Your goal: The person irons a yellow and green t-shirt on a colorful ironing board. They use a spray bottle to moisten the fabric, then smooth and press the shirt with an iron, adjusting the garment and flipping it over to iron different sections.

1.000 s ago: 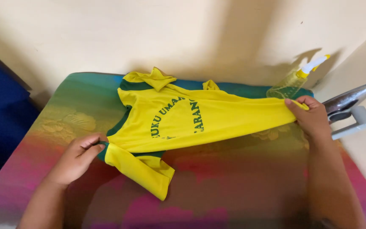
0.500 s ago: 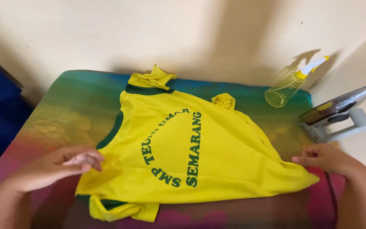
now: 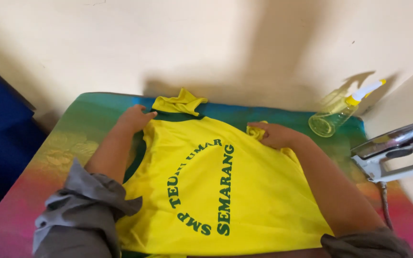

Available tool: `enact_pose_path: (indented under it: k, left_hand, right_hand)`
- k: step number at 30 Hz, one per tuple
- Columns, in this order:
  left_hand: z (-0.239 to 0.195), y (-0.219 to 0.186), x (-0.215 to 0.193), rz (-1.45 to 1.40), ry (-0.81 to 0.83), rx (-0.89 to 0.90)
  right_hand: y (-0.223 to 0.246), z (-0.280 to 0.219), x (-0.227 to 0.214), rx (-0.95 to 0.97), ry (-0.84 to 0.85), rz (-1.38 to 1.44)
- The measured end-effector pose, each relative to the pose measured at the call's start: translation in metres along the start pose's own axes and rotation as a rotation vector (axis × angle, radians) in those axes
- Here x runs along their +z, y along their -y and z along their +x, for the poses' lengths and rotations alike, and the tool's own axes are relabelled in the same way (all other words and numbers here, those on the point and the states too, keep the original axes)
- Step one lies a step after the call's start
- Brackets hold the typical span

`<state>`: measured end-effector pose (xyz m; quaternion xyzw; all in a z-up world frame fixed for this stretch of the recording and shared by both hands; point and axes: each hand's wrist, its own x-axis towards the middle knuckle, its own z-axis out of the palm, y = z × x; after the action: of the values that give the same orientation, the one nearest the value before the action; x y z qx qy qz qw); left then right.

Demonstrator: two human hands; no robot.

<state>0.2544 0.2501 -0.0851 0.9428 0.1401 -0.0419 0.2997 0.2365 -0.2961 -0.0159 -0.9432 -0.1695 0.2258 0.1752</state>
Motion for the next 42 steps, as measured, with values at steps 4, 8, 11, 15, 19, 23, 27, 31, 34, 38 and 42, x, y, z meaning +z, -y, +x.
enact_pose_path:
  k: [4, 8, 11, 15, 19, 23, 27, 31, 34, 38, 42]
  left_hand:
    - [-0.002, -0.023, 0.015, 0.049, 0.007, -0.02]
    - [-0.005, -0.029, -0.002, 0.12, -0.126, 0.042]
    - [-0.008, -0.041, -0.027, 0.127, -0.277, 0.08]
    - [-0.001, -0.054, -0.05, 0.054, -0.471, 0.115]
    - [-0.032, -0.078, -0.043, -0.473, -0.248, 0.072]
    - [-0.007, -0.055, 0.004, -0.331, -0.253, 0.015]
    - [-0.026, -0.065, 0.015, -0.322, -0.224, 0.07]
    - [-0.07, -0.088, -0.006, -0.378, -0.346, 0.176]
    - [-0.089, -0.093, -0.011, -0.391, -0.176, 0.324]
    - [-0.115, -0.083, -0.021, -0.166, 0.036, 0.296]
    - [-0.163, -0.061, -0.046, 0.112, 0.028, 0.285]
  right_hand:
    - [-0.009, 0.004, -0.003, 0.068, 0.101, 0.157]
    - [-0.018, -0.024, -0.056, 0.187, -0.024, 0.384]
    - [-0.029, -0.035, -0.09, 0.182, -0.218, 0.548]
    - [-0.045, -0.039, -0.109, 0.256, -0.39, 0.386]
    - [-0.055, -0.031, -0.071, 0.158, -0.724, 0.412]
    - [-0.05, -0.014, -0.024, 0.178, -0.443, -0.028]
    - [-0.08, 0.01, -0.012, 0.278, -0.364, -0.298]
    - [-0.059, -0.022, -0.044, 0.179, -0.793, -0.222]
    - [-0.011, -0.058, -0.047, 0.152, -0.885, -0.021]
    - [-0.007, -0.091, -0.028, 0.166, -0.592, 0.096]
    - [-0.119, -0.103, 0.021, 0.261, -0.368, -0.031]
